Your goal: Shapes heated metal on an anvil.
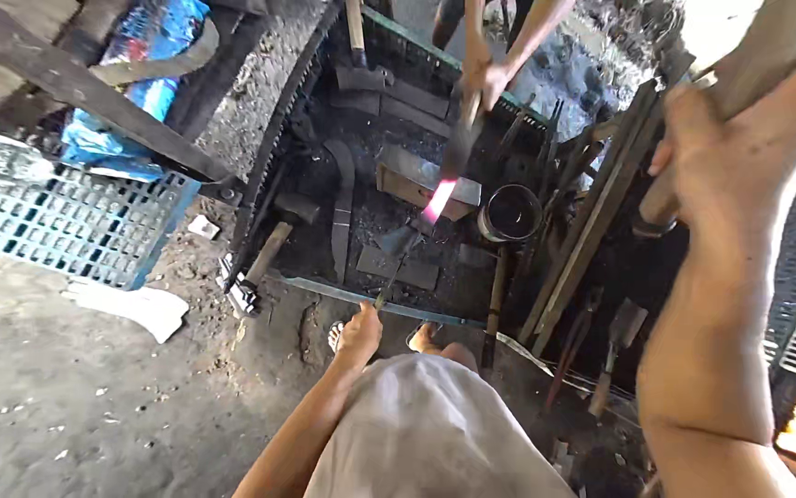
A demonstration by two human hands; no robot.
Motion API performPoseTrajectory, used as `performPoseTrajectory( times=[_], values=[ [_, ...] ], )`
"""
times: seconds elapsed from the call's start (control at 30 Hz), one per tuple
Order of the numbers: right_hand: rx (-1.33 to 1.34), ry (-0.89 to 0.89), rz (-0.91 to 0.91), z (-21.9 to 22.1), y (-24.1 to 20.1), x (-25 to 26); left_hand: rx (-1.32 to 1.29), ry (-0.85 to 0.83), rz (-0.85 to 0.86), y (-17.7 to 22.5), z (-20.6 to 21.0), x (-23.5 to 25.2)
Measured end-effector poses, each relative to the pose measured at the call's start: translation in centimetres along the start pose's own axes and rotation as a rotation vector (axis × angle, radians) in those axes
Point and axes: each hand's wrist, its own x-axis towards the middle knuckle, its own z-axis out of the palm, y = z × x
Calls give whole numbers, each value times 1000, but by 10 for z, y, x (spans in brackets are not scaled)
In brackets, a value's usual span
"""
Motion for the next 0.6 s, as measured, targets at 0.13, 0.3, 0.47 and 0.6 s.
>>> performPoseTrajectory(
  times=[0.13, 0.3, 0.47, 0.6],
  values=[
    [-93, 227, -82, 96, 28, 0, -7, -8, -30, 5, 19, 7],
    [54, -516, 544, 325, 129, -87, -3, 29, -36, 6, 38, 11],
    [370, -663, 559, 226, 75, -53, -66, -11, 19, 8, 16, -10],
    [325, -456, 260, 78, 2, -45, -90, 17, 28, 1, 12, 7]
  ],
)
